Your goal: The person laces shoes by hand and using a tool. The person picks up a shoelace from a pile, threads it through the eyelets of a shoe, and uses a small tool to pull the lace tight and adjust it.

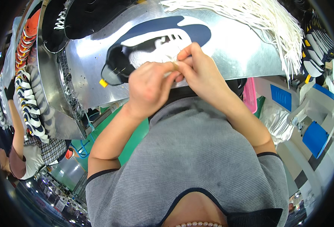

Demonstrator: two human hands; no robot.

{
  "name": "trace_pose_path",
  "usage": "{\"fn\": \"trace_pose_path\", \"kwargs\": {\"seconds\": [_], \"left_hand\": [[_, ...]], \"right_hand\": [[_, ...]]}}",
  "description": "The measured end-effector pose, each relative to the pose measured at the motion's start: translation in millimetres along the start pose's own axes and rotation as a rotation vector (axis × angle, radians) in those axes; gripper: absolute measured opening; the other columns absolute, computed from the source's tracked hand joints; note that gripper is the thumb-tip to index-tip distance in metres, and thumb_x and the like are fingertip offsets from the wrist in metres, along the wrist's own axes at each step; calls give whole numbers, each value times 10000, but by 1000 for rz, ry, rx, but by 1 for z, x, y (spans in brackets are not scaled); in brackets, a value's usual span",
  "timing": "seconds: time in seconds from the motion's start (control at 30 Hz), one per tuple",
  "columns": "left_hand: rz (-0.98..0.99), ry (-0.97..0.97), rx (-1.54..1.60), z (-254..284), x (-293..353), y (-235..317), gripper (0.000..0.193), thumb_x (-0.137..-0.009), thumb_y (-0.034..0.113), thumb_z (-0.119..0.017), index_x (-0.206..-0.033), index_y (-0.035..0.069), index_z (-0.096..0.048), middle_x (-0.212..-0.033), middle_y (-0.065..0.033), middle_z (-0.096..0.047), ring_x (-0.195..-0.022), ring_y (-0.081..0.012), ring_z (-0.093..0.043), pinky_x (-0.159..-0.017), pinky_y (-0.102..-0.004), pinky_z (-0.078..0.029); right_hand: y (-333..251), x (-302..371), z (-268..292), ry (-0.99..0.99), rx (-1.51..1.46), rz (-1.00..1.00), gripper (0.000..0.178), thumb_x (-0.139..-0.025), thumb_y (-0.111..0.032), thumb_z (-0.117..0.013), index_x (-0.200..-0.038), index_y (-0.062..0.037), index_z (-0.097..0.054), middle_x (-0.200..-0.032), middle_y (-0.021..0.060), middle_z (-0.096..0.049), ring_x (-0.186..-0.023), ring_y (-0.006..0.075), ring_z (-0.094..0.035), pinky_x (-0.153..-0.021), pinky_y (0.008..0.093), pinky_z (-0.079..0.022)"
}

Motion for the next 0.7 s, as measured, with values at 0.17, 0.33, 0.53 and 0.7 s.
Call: {"fn": "trace_pose_path", "kwargs": {"seconds": [0.17, 0.33, 0.53, 0.7], "left_hand": [[73, 79, -61, 6, 14, 0, 328, -761, 35, -819, -1007, 13, -604, -817, -119, -667, -637, -264, -631, -575, -333, -490], [-90, 66, -95, 2, 16, -1, 357, -781, 30, -788, -1022, 47, -524, -745, -73, -609, -603, -246, -574, -576, -351, -451], [-164, 54, -107, 7, 15, 3, 361, -774, 26, -783, -1017, 56, -518, -735, -69, -602, -622, -249, -574, -583, -350, -440], [-74, 19, -42, 8, 17, 3, 364, -776, 32, -785, -1026, 48, -521, -744, -81, -614, -635, -259, -590, -592, -352, -455]], "right_hand": [[-7, 14, 38, -188, 345, 16, 259, -925, -248, -661, -1077, -59, -568, -814, 125, -699, -750, 220, -695, -715, 381, -517], [-53, 14, 50, 47, 384, 414, 189, -899, -93, -667, -1075, -28, -641, -795, 70, -687, -708, 157, -663, -618, 270, -503], [-42, -17, 11, -207, 825, 414, 200, -852, -73, -694, -1046, -20, -689, -855, 151, -702, -756, 300, -680, -702, 321, -538], [-57, -22, 26, -100, 144, 447, 172, -844, -121, -719, -988, -28, -713, -850, 102, -734, -806, 226, -713, -760, 332, -564]]}}
Point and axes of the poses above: each hand's wrist, its own x-axis away from the middle knuckle, its own z-axis out of the back of the hand, y = z × x, the point moved 2 cm from there along -x, towards the middle knuckle
